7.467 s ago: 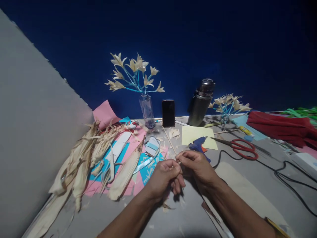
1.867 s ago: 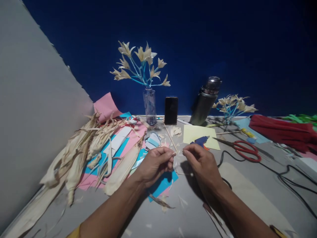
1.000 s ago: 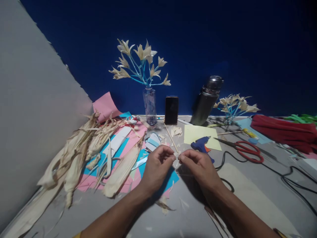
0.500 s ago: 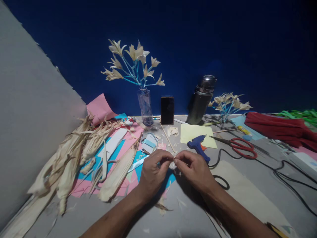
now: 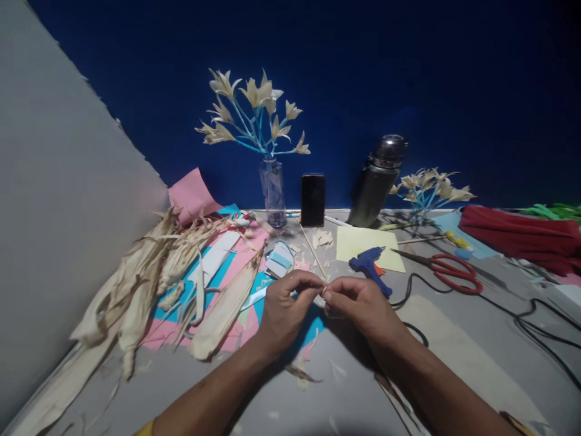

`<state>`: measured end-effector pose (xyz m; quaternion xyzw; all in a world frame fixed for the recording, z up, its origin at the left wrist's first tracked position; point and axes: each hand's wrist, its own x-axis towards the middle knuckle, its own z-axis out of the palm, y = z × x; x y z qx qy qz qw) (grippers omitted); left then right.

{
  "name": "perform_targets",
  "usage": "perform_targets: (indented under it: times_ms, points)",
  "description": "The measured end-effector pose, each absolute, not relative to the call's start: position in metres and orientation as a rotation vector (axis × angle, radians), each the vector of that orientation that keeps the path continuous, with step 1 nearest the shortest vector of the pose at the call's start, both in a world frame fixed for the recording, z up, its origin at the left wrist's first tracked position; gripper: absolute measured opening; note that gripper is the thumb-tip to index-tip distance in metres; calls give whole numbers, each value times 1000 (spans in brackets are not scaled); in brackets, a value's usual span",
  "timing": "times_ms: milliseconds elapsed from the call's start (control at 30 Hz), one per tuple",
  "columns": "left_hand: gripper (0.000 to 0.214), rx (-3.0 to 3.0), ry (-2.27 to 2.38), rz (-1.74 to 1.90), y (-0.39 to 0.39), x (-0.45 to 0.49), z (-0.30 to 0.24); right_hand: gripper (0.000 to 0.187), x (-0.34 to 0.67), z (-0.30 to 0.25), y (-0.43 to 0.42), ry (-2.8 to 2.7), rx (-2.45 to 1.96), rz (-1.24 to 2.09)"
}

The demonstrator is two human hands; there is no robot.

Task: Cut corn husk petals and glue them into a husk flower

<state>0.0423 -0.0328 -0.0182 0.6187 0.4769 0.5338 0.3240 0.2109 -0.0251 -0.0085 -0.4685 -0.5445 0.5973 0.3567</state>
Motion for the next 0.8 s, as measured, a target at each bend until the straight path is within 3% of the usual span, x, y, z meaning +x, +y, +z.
perform_targets:
  times_ms: [167,433,800]
  points:
    - [5,1544,1221,1389,-34,46,-16,22,208,-10,-26,-1295,-1207,1591]
    - [11,1775,1224,1453,-43,50,-13,20,206,-8,-29,-1558,-1275,1102]
    - [12,1708,1445,1265,-43,52,-20,21,203,-11,-33,-1682,-1259,958]
